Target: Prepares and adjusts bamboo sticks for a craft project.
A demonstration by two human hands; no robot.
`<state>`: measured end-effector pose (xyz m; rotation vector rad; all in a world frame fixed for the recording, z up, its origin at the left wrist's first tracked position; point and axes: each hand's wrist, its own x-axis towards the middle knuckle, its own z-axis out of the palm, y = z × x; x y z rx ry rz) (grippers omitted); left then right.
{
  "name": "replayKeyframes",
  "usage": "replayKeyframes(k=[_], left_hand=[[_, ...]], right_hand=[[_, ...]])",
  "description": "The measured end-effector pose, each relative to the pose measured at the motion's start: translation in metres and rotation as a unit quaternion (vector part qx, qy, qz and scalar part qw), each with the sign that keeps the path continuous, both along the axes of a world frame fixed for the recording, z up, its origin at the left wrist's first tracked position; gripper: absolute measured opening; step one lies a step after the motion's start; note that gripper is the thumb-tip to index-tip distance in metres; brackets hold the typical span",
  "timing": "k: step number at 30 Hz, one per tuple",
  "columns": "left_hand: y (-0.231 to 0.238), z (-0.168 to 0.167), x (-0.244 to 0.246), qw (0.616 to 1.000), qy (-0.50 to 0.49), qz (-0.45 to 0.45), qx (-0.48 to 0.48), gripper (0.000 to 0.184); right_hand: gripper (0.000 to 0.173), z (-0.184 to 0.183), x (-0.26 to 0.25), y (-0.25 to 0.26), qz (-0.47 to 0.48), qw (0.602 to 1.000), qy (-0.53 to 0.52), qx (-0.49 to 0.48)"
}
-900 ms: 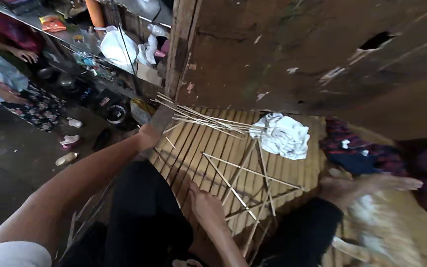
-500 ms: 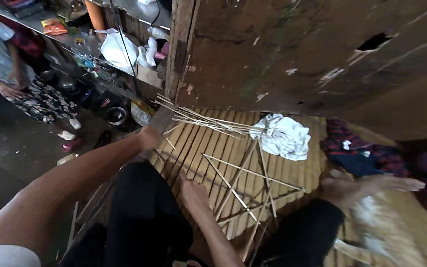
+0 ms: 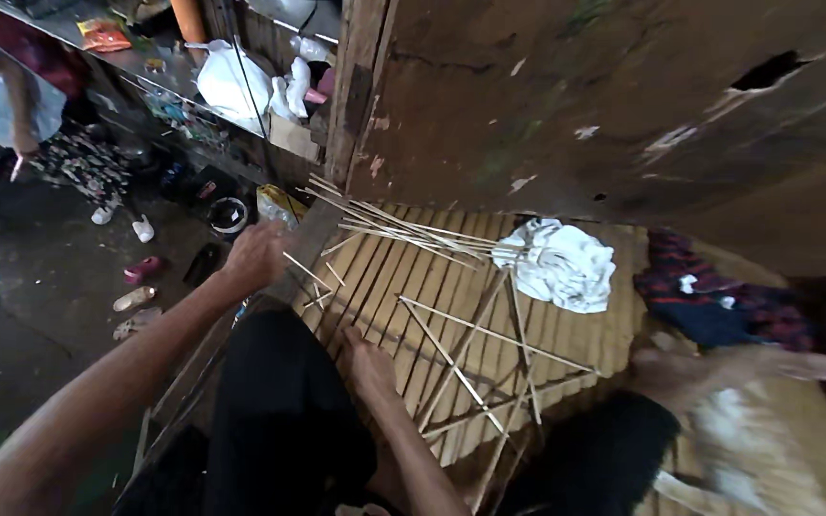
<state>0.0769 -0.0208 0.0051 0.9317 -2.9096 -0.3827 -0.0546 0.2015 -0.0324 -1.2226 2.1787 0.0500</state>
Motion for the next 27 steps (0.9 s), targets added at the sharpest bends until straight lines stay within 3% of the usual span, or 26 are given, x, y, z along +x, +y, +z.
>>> replayKeyframes(k=[2,4,8,13,18,22,27], left_hand=[[0.007,-0.012,0.025,0.982,0.145,0.116,0.031,0.043],[0.017,-0.024,0.040,0.947,0.167,0.246,0.121,0.056],[0.024,-0.056,0.045,0.903,0.178,0.290,0.262,0.081],[0.027,-0.059,0.020,0.858,0.212,0.350,0.311,0.062],[0.032,-0.058,0.017,0.867,0.175,0.328,0.333,0.032],[0.031,-0.050,0.019,0.887,0.126,0.276,0.349,0.027],[0.034,-0.056,0.028,0.864,0.115,0.307,0.381,0.022]], right_hand=[[0.045,-0.004,-0.001,-0.002,-0.005,1.000,-0.001,-0.016],[0.048,-0.006,-0.002,-0.007,-0.003,0.999,0.012,-0.033],[0.053,-0.001,-0.001,-0.026,0.004,0.999,0.021,-0.026],[0.058,-0.014,-0.007,-0.057,-0.043,0.995,-0.003,-0.087],[0.050,-0.032,-0.010,-0.106,-0.049,0.997,0.031,-0.059],[0.037,-0.044,-0.005,-0.123,-0.032,0.997,0.043,-0.060],[0.036,-0.023,-0.006,-0.121,-0.067,0.994,0.008,-0.084]])
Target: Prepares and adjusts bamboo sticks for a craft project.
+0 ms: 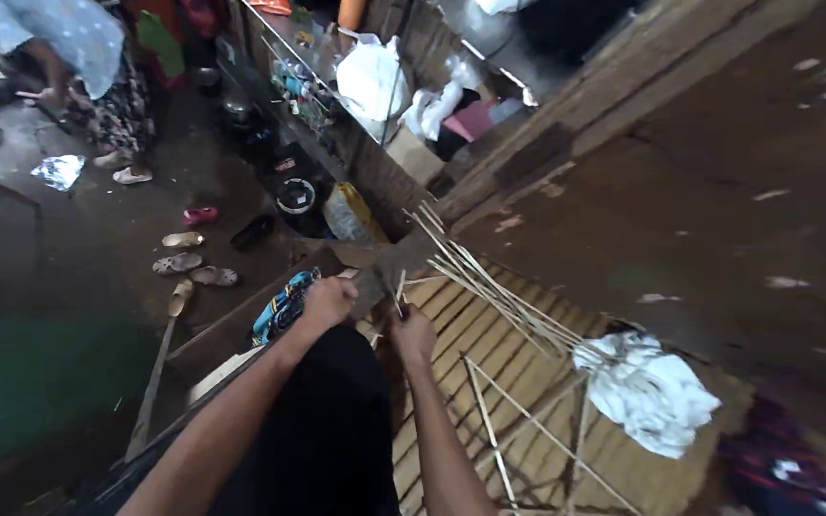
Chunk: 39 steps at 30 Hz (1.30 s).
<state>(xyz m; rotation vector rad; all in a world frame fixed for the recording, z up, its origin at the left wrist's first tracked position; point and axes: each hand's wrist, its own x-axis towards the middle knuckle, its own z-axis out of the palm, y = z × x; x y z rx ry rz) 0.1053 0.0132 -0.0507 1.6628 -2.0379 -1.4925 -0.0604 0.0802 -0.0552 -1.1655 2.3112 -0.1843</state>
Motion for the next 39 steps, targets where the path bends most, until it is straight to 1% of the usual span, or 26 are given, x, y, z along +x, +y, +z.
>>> replayKeyframes(k=[3,5,7,8,10,12,13,14,15,18,19,21,24,26,29,31,33,35,37,39], left_hand=[[0.001,-0.007,0.003,1.000,-0.006,0.009,0.009,0.021],[-0.001,-0.008,0.002,1.000,-0.004,-0.027,0.006,0.026],[-0.004,-0.009,0.001,0.997,0.019,-0.071,-0.010,0.034],[-0.004,-0.011,0.000,0.995,0.046,-0.082,-0.027,0.040],[-0.005,-0.016,-0.003,0.987,0.133,-0.080,-0.050,0.058],[-0.003,-0.019,-0.007,0.974,0.216,-0.058,-0.036,0.072],[-0.003,-0.017,-0.010,0.971,0.230,-0.051,-0.029,0.075],[-0.003,-0.016,-0.013,0.973,0.224,-0.048,-0.027,0.075],[-0.005,-0.015,-0.016,0.976,0.208,-0.048,-0.030,0.070],[-0.009,-0.014,-0.024,0.985,0.157,-0.059,-0.043,0.052],[-0.011,-0.013,-0.025,0.986,0.146,-0.065,-0.045,0.050],[-0.016,-0.011,-0.027,0.988,0.126,-0.080,-0.043,0.047],[-0.021,-0.013,-0.029,0.987,0.125,-0.079,-0.058,0.032],[-0.023,-0.014,-0.031,0.985,0.131,-0.088,-0.070,0.024],[-0.028,-0.012,-0.031,0.985,0.133,-0.091,-0.057,0.023],[-0.030,-0.016,-0.029,0.987,0.130,-0.090,-0.042,0.023],[-0.032,-0.018,-0.029,0.990,0.120,-0.074,-0.018,0.023],[-0.035,-0.020,-0.027,0.991,0.118,-0.056,0.003,0.024],[-0.038,-0.023,-0.023,0.991,0.125,-0.049,0.024,0.027],[-0.036,-0.020,-0.023,0.990,0.126,-0.045,0.044,0.030]], right_hand=[[0.033,0.009,-0.005,-0.004,-0.039,0.995,-0.050,-0.071],[0.028,0.012,-0.006,-0.011,-0.073,0.984,-0.101,-0.129],[0.025,0.007,-0.005,-0.016,-0.106,0.963,-0.162,-0.188],[0.024,0.004,-0.004,-0.017,-0.122,0.950,-0.190,-0.215],[0.022,-0.001,-0.001,-0.020,-0.146,0.929,-0.229,-0.252],[0.020,-0.005,0.003,-0.019,-0.157,0.916,-0.241,-0.279],[0.020,-0.004,0.006,-0.018,-0.163,0.913,-0.244,-0.282],[0.020,-0.005,0.008,-0.018,-0.168,0.910,-0.251,-0.286],[0.020,-0.007,0.010,-0.017,-0.171,0.905,-0.262,-0.287],[0.019,-0.013,0.013,-0.014,-0.166,0.898,-0.288,-0.287],[0.020,-0.014,0.013,-0.013,-0.156,0.901,-0.288,-0.283],[0.022,-0.012,0.010,-0.010,-0.119,0.921,-0.262,-0.263],[0.030,-0.002,0.005,0.005,-0.040,0.954,-0.195,-0.223],[0.034,0.004,0.001,0.024,-0.002,0.966,-0.152,-0.210],[0.036,0.014,-0.007,0.067,0.011,0.973,-0.094,-0.209],[0.035,0.018,-0.014,0.101,-0.008,0.981,-0.082,-0.177],[0.034,0.022,-0.021,0.133,-0.048,0.986,-0.099,-0.123],[0.031,0.022,-0.026,0.160,-0.095,0.981,-0.152,-0.070],[0.029,0.022,-0.030,0.175,-0.141,0.963,-0.228,-0.015],[0.030,0.021,-0.032,0.177,-0.166,0.946,-0.278,0.034]])
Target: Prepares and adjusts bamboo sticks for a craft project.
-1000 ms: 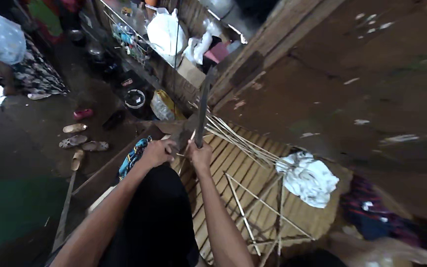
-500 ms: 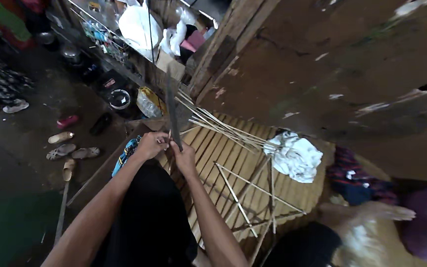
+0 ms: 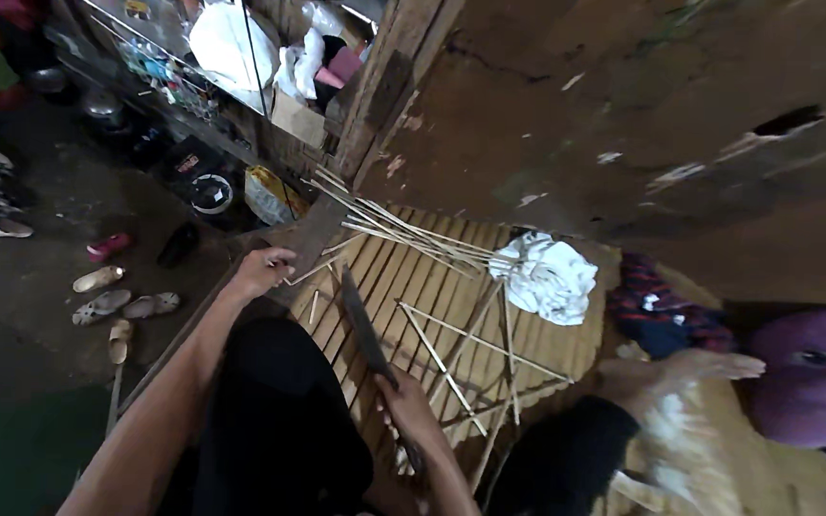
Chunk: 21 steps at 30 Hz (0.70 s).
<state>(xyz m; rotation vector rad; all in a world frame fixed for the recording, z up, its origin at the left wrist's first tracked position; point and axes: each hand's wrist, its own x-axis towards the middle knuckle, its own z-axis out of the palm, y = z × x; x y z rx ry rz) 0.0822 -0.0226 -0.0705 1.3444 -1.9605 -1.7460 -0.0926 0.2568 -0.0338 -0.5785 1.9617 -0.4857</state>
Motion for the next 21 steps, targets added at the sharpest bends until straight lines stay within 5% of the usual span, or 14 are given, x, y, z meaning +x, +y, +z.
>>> replayKeyframes(k=[9,15,21], left_hand=[[0.008,0.008,-0.012,0.997,-0.060,-0.050,0.004,0.040],[0.012,0.012,-0.021,0.997,-0.064,-0.045,0.010,0.047],[0.006,0.007,-0.020,0.997,-0.075,0.011,0.005,0.035]], right_hand=[[0.037,-0.004,0.013,-0.023,0.042,0.998,-0.049,0.028],[0.036,0.010,0.020,-0.019,0.136,0.988,0.073,0.028],[0.038,0.035,0.034,-0.023,0.204,0.959,0.179,0.082]])
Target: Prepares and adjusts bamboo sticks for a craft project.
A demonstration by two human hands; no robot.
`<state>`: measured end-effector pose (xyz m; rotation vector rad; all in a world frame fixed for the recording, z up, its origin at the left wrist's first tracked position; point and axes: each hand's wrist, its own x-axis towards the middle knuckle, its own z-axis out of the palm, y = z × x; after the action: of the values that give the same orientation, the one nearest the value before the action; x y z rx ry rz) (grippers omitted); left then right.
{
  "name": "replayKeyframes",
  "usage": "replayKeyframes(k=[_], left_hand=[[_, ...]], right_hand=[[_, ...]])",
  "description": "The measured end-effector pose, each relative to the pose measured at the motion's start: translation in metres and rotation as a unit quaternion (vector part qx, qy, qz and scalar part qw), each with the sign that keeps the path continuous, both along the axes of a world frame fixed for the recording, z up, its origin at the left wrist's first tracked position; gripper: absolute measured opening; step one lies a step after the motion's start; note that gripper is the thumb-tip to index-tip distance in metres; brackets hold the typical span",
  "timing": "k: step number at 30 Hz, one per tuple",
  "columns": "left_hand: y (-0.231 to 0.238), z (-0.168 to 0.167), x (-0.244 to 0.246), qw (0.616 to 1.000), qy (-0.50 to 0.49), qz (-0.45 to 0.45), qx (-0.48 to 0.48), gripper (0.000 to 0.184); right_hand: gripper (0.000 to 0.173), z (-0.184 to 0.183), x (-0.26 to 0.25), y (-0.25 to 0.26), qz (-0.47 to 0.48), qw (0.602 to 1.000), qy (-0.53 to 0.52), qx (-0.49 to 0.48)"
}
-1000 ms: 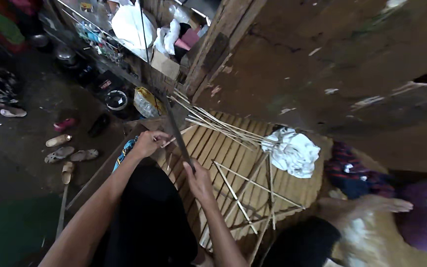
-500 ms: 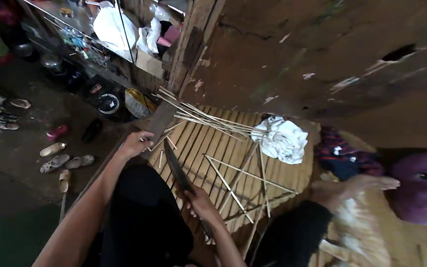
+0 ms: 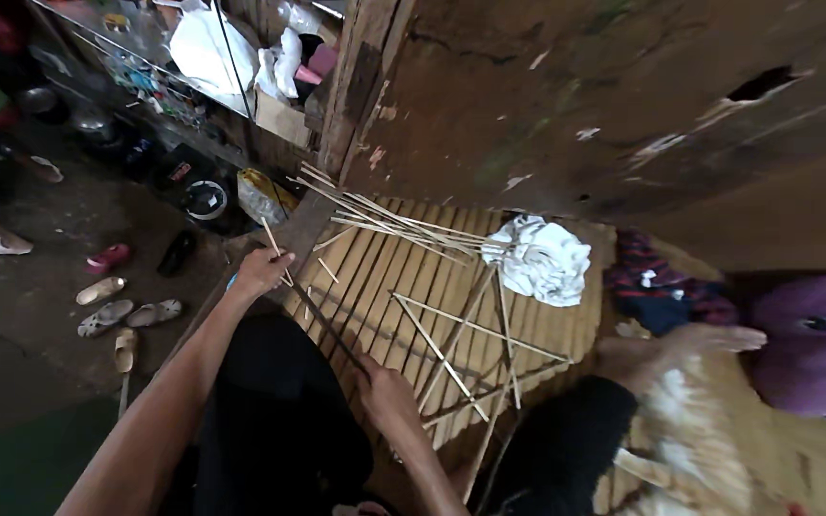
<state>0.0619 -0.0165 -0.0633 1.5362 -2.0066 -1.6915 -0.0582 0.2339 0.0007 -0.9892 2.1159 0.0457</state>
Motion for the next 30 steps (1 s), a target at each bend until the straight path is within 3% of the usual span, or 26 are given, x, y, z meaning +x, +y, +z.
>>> replayKeyframes(k=[5,13,22,30], left_hand=[[-0.007,0.000,0.004,0.998,-0.038,-0.019,-0.055,0.037],[-0.002,0.022,-0.008,0.982,-0.091,-0.095,-0.135,0.045],[-0.005,0.007,-0.015,0.968,-0.126,-0.123,-0.179,0.048],[-0.017,-0.006,-0.013,0.965,-0.101,-0.119,-0.209,0.048]], right_hand=[[0.036,0.006,0.003,0.013,0.024,0.998,0.052,-0.039],[0.036,0.013,0.007,0.005,0.039,0.996,0.077,0.002],[0.039,0.011,0.013,-0.026,0.072,0.994,0.078,0.026],[0.045,0.046,0.008,-0.059,0.128,0.983,0.058,0.115]])
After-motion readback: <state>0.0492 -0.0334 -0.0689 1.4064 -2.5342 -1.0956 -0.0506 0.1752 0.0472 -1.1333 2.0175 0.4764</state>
